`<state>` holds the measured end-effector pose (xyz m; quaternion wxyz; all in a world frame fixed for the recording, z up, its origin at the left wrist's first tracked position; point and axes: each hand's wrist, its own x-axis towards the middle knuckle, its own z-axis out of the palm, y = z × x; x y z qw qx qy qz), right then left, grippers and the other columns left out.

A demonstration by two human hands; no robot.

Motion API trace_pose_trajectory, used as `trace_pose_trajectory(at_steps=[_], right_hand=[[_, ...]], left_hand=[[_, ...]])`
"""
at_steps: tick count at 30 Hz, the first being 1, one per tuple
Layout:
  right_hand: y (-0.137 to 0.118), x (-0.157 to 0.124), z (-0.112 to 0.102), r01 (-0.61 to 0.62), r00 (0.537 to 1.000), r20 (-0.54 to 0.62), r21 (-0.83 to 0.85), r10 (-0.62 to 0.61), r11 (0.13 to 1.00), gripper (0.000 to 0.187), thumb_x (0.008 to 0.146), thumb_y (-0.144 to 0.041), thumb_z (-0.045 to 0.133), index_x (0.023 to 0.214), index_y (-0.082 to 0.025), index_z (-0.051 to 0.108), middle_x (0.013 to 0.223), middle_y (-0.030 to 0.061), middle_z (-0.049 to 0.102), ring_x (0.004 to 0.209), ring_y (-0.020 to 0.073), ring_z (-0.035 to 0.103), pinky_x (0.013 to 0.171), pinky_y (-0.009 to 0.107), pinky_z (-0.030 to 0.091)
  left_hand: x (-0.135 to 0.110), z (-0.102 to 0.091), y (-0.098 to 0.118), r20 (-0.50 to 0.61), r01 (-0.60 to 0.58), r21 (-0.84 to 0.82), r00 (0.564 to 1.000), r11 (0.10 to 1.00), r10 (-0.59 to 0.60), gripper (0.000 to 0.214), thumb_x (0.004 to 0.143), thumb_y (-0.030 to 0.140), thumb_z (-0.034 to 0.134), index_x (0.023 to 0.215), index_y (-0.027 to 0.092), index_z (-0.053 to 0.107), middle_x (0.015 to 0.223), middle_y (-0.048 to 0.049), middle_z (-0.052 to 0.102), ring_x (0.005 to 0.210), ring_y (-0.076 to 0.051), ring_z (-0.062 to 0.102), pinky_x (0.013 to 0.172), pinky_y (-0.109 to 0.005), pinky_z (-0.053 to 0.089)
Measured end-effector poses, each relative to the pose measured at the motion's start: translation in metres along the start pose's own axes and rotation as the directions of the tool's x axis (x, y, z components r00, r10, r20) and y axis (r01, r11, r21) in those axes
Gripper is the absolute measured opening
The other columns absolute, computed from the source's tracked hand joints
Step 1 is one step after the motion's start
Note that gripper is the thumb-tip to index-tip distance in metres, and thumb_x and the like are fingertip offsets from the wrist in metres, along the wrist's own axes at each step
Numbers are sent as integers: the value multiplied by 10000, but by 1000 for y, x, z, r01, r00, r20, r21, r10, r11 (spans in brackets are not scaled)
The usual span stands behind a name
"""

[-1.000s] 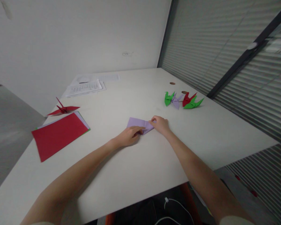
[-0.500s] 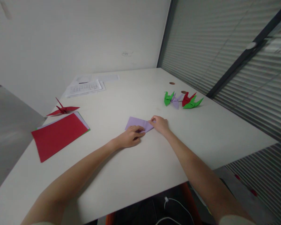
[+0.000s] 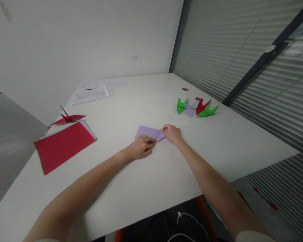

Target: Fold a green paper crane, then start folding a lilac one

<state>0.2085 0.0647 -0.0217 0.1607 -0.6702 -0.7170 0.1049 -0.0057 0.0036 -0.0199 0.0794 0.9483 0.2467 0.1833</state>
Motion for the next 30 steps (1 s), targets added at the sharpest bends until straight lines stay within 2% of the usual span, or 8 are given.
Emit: trace_pose_trajectory(at_steps=[4, 10, 12, 16, 19, 22, 26, 30], right_hand=[[0, 0, 0, 4, 1000, 7, 14, -4, 1000, 177, 837, -388, 575, 824, -231, 657, 923, 29, 727, 896, 208, 640, 774, 321, 376], [-1, 0, 1, -7, 1000, 12, -16, 7, 1000, 194, 837, -403, 573, 843, -232, 663, 941, 42, 727, 906, 217, 639, 768, 326, 380], [-1, 0, 1, -4, 1000, 7, -23, 4, 1000, 202, 840, -409, 566, 849, -232, 664, 941, 43, 727, 899, 217, 641, 767, 327, 383], [0, 1, 2, -6, 1000, 8, -28, 6, 1000, 212, 839, -418, 565, 858, -232, 665, 943, 42, 725, 906, 221, 643, 777, 333, 387], [0, 1, 3, 0, 1000, 5, -18, 0, 1000, 202, 840, -410, 566, 846, -233, 662, 944, 39, 726, 911, 217, 643, 780, 329, 386], [-1, 1, 2, -2, 1000, 7, -12, 2, 1000, 186, 838, -400, 574, 840, -235, 660, 943, 37, 727, 919, 217, 641, 777, 326, 385], [-2, 1, 1, -8, 1000, 7, -15, 8, 1000, 185, 842, -397, 573, 842, -233, 659, 947, 36, 727, 923, 218, 641, 781, 329, 383], [-2, 1, 1, -9, 1000, 11, -18, 9, 1000, 184, 839, -399, 573, 837, -235, 657, 947, 36, 729, 908, 215, 642, 781, 331, 382]], left_hand=[[0, 0, 2, 4, 8, -6, 1000, 1000, -8, 390, 813, 105, 481, 1185, 129, 596, 1197, -153, 603, 1084, -249, 557, 962, -413, 440], [-2, -3, -9, -42, 132, -310, 987, 942, -152, 553, 712, -16, 406, 1236, 126, 516, 1176, -101, 647, 1087, -184, 592, 969, -354, 467], [-3, -3, -12, -44, 137, -327, 986, 935, -160, 560, 709, -26, 398, 1233, 126, 523, 1168, -101, 651, 1082, -182, 597, 966, -355, 469], [-3, 0, -12, -49, 75, -231, 995, 970, -89, 484, 782, -6, 428, 1213, 152, 584, 1172, -110, 645, 1092, -198, 583, 966, -369, 465], [-1, 1, -9, -69, -5, -156, 998, 988, -6, 344, 870, 59, 452, 1135, 166, 645, 1184, -122, 636, 1112, -206, 567, 965, -367, 457], [1, 0, -5, -71, -22, -71, 997, 997, 17, 279, 917, 120, 444, 1091, 150, 660, 1165, -139, 629, 1085, -212, 569, 938, -360, 463], [1, -1, 1, -22, -33, 45, 999, 998, 34, 287, 914, 112, 419, 1103, 127, 634, 1201, -138, 614, 1056, -223, 565, 929, -371, 455], [0, -1, 6, 32, -6, 111, 999, 994, 2, 334, 847, 90, 463, 1157, 116, 585, 1225, -140, 604, 1049, -246, 567, 914, -399, 449]])
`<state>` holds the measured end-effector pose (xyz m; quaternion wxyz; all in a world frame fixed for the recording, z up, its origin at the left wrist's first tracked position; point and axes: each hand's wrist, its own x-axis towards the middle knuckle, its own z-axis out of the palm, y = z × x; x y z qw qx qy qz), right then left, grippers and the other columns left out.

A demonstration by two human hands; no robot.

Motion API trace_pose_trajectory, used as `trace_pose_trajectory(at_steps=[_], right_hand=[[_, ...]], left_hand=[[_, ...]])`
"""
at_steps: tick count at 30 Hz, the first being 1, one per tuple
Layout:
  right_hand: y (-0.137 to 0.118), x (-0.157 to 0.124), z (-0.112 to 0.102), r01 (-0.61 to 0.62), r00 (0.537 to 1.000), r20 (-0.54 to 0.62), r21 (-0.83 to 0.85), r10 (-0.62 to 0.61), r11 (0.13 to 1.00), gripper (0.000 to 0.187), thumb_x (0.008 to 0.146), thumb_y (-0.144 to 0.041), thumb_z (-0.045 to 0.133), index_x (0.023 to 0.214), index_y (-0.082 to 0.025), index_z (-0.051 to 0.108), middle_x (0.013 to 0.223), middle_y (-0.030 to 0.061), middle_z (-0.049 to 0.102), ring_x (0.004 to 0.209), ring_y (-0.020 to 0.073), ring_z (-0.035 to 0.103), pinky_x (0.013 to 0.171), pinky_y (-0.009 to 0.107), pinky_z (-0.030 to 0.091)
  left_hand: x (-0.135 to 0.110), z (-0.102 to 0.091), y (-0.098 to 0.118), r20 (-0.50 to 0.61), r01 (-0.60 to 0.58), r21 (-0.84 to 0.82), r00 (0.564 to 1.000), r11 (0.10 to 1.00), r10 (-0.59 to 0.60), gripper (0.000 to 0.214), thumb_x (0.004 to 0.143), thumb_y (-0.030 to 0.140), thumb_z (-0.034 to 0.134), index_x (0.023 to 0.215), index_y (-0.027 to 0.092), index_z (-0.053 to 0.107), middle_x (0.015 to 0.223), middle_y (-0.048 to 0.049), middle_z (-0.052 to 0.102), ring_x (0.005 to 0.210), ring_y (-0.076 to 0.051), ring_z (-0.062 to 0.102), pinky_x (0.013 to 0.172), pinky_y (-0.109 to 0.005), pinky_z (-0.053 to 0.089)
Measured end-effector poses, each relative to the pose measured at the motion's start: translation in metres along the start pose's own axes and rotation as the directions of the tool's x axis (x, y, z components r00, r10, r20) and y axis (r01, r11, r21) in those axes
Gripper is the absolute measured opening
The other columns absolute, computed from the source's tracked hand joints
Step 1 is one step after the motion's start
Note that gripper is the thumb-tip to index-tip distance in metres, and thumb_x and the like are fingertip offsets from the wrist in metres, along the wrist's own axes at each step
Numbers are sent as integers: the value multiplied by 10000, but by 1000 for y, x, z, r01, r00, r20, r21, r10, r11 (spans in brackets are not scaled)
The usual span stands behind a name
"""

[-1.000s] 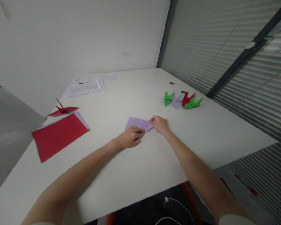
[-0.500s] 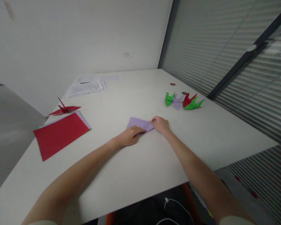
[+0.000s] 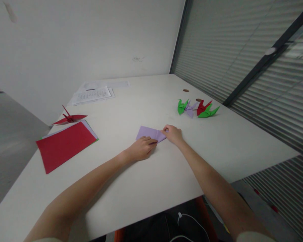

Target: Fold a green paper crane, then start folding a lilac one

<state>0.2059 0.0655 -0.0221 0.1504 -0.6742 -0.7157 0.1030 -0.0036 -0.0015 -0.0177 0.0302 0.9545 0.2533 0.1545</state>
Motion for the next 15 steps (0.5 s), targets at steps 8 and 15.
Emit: trace_pose_trajectory(at_steps=[8, 15], right_hand=[[1, 0, 1, 3, 1000, 1, 1, -3, 1000, 186, 842, -396, 567, 843, -230, 650, 933, 37, 729, 913, 223, 646, 777, 337, 382], [0, 0, 1, -1, 1000, 7, 6, 1, 1000, 179, 841, -392, 570, 850, -231, 649, 936, 32, 725, 919, 214, 640, 790, 330, 376]], left_hand=[[4, -3, 9, -13, 60, -17, 998, 998, -60, 355, 882, 319, 492, 1153, 106, 577, 1211, -177, 584, 1102, -283, 555, 956, -443, 429], [3, 7, 6, -43, 11, -102, 999, 995, -15, 438, 882, 366, 493, 1228, 97, 517, 1347, -194, 519, 1253, -275, 495, 1089, -443, 358]])
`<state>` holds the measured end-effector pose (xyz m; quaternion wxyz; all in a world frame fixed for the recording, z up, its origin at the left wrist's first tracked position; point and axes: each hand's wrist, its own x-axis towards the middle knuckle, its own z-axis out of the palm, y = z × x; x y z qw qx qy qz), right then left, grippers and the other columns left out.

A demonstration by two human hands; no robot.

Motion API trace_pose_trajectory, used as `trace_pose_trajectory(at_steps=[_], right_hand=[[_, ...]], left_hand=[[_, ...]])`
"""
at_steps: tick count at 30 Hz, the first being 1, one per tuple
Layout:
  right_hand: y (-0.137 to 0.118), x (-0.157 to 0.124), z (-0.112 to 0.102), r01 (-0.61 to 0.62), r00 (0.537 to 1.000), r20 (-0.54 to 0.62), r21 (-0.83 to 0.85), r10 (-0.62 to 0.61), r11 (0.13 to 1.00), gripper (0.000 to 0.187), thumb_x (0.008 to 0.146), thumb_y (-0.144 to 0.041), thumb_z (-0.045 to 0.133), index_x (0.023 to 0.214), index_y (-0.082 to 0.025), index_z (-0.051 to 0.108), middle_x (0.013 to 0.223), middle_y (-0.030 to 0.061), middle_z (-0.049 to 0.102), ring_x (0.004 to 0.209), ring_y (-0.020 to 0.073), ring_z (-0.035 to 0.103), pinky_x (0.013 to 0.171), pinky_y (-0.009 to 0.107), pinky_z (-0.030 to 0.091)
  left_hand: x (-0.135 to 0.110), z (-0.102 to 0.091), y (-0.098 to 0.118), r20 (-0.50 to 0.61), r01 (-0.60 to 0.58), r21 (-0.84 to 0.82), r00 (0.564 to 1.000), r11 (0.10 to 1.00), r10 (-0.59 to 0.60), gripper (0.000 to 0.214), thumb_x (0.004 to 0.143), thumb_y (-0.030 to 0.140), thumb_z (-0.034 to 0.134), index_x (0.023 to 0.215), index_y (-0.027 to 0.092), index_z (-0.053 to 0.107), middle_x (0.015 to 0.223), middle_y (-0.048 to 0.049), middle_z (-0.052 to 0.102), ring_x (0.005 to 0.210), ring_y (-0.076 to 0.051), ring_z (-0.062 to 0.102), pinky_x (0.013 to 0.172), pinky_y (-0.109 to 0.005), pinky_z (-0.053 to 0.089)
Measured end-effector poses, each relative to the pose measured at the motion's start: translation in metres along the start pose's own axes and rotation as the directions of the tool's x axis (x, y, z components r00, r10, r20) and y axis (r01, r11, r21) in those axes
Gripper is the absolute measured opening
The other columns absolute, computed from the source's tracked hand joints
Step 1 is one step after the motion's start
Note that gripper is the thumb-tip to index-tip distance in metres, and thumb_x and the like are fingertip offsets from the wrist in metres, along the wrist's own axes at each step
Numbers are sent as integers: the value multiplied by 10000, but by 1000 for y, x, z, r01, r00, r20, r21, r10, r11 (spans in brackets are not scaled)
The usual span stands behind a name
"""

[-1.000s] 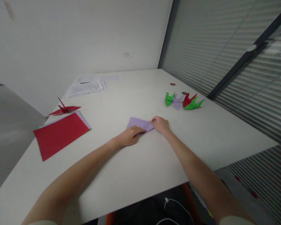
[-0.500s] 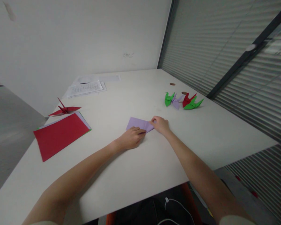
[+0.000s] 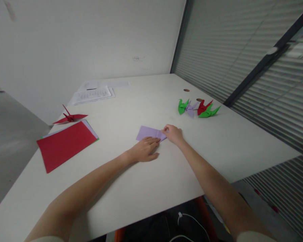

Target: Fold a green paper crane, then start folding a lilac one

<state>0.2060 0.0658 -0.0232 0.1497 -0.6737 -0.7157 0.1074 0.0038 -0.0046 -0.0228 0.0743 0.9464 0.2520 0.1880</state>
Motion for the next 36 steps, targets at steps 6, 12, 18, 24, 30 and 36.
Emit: trace_pose_trajectory(at_steps=[6, 12, 18, 24, 30, 36], right_hand=[[0, 0, 0, -1, 1000, 5, -1, 1, 1000, 182, 837, -400, 578, 849, -230, 642, 938, 38, 725, 919, 216, 638, 788, 329, 370], [0, 0, 1, -5, 1000, 5, -10, 5, 1000, 179, 839, -397, 577, 852, -230, 640, 935, 35, 728, 915, 214, 638, 779, 328, 360], [-5, -4, -2, 11, 1000, 0, -71, -11, 997, 184, 861, -397, 551, 869, -235, 638, 911, 42, 719, 893, 224, 619, 780, 349, 332], [-8, -12, -8, 45, 996, -64, -251, -63, 967, 238, 871, -451, 542, 899, -229, 621, 867, 86, 692, 950, 278, 546, 821, 398, 275], [-2, -11, -7, 9, 998, -64, -219, -23, 976, 266, 873, -485, 539, 930, -237, 614, 898, 82, 679, 957, 271, 534, 823, 391, 259], [5, -12, -5, -19, 991, -137, -227, -13, 974, 297, 858, -509, 560, 930, -227, 622, 894, 95, 674, 949, 278, 519, 808, 385, 250]], left_hand=[[1, 0, -1, 0, 37, -40, 999, 999, -37, 560, 870, 429, 505, 1310, 85, 471, 1350, -197, 513, 1254, -286, 493, 1076, -429, 379], [1, -1, -1, 68, 52, -22, 996, 998, -51, 529, 873, 430, 502, 1291, 108, 480, 1457, -183, 403, 1370, -274, 357, 1154, -462, 248], [1, 0, -1, 85, 64, -4, 994, 998, -63, 509, 865, 433, 513, 1253, 105, 486, 1455, -193, 402, 1371, -261, 360, 1161, -446, 235], [2, -1, 0, 88, 74, 10, 993, 997, -75, 511, 856, 430, 524, 1249, 105, 492, 1448, -190, 413, 1365, -258, 370, 1158, -450, 243], [2, -1, 0, 91, 72, 6, 993, 997, -72, 496, 848, 420, 537, 1235, 112, 499, 1449, -185, 415, 1367, -248, 368, 1160, -438, 248], [1, -1, 0, 81, 75, -3, 994, 997, -74, 497, 853, 429, 529, 1244, 125, 489, 1448, -177, 420, 1364, -240, 374, 1155, -435, 255]])
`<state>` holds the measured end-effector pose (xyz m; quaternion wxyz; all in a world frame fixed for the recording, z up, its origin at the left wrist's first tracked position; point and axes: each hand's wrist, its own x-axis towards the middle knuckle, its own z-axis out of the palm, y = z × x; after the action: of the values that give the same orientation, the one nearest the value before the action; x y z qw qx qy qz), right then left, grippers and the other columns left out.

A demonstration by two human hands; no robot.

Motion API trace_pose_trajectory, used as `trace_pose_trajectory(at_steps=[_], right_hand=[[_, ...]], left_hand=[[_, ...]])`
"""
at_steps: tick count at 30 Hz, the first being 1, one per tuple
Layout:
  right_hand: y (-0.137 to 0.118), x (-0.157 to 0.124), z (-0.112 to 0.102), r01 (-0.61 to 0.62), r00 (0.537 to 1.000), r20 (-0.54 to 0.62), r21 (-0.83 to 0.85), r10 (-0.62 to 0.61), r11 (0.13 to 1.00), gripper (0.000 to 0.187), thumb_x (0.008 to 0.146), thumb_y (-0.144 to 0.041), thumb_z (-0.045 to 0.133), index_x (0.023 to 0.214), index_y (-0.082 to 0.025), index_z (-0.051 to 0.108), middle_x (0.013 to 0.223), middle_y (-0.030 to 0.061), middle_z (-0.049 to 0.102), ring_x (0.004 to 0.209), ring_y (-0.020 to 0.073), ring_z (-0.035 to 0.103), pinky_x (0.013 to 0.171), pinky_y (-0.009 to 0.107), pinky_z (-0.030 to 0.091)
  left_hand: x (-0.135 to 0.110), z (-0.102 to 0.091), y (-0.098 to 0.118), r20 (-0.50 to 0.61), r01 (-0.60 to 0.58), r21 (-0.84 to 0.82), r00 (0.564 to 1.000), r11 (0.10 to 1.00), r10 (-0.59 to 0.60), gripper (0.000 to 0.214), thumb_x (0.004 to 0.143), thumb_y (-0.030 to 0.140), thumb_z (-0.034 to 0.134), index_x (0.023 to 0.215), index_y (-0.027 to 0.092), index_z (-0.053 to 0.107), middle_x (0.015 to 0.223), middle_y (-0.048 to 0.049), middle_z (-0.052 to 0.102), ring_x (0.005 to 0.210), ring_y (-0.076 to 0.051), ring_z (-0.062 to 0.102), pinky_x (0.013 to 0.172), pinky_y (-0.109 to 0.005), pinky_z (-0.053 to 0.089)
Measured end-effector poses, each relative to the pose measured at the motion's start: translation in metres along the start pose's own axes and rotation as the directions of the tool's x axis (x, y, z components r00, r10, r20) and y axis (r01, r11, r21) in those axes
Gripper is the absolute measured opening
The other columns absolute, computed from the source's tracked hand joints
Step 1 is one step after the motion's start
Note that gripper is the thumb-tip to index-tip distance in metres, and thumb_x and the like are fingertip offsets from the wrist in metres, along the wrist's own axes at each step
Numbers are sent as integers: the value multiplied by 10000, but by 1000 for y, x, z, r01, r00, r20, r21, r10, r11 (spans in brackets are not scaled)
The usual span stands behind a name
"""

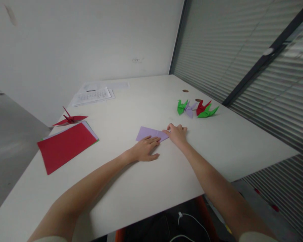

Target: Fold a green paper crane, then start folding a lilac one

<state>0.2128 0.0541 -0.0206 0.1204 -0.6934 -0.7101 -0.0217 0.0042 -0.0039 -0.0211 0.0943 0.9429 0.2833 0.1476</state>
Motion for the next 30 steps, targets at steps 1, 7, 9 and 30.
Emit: trace_pose_trajectory(at_steps=[1, 7, 9, 30], right_hand=[[1, 0, 0, -2, 1000, -5, 1, 2, 1000, 304, 858, -513, 558, 932, -225, 621, 883, 95, 673, 944, 276, 517, 807, 383, 248], [6, 1, 0, 2, 999, -43, -12, -3, 1000, 362, 839, -562, 557, 929, -217, 620, 839, 99, 663, 931, 282, 514, 806, 388, 245], [6, 1, 0, 13, 999, -47, -13, -13, 1000, 371, 845, -570, 542, 921, -216, 622, 841, 99, 667, 931, 286, 518, 813, 394, 253], [31, 9, 8, 83, 996, 28, 137, -88, 987, 195, 845, -427, 601, 827, -236, 635, 796, 48, 679, 942, 266, 508, 807, 370, 286]], left_hand=[[0, 0, 0, 2, 3, 0, 1000, 1000, -3, 498, 854, 430, 526, 1246, 125, 489, 1447, -175, 421, 1363, -240, 377, 1155, -434, 255], [0, -2, 0, 4, 0, -7, 1000, 1000, 0, 501, 858, 439, 522, 1250, 128, 491, 1454, -168, 414, 1364, -239, 374, 1158, -430, 252], [-1, -1, 0, 5, -4, -8, 1000, 1000, 4, 509, 863, 439, 516, 1259, 121, 485, 1457, -172, 409, 1369, -237, 366, 1161, -425, 247], [-1, 0, -1, 15, 1, -27, 1000, 1000, -1, 508, 871, 444, 508, 1274, 137, 476, 1468, -156, 398, 1379, -232, 350, 1163, -431, 243]])
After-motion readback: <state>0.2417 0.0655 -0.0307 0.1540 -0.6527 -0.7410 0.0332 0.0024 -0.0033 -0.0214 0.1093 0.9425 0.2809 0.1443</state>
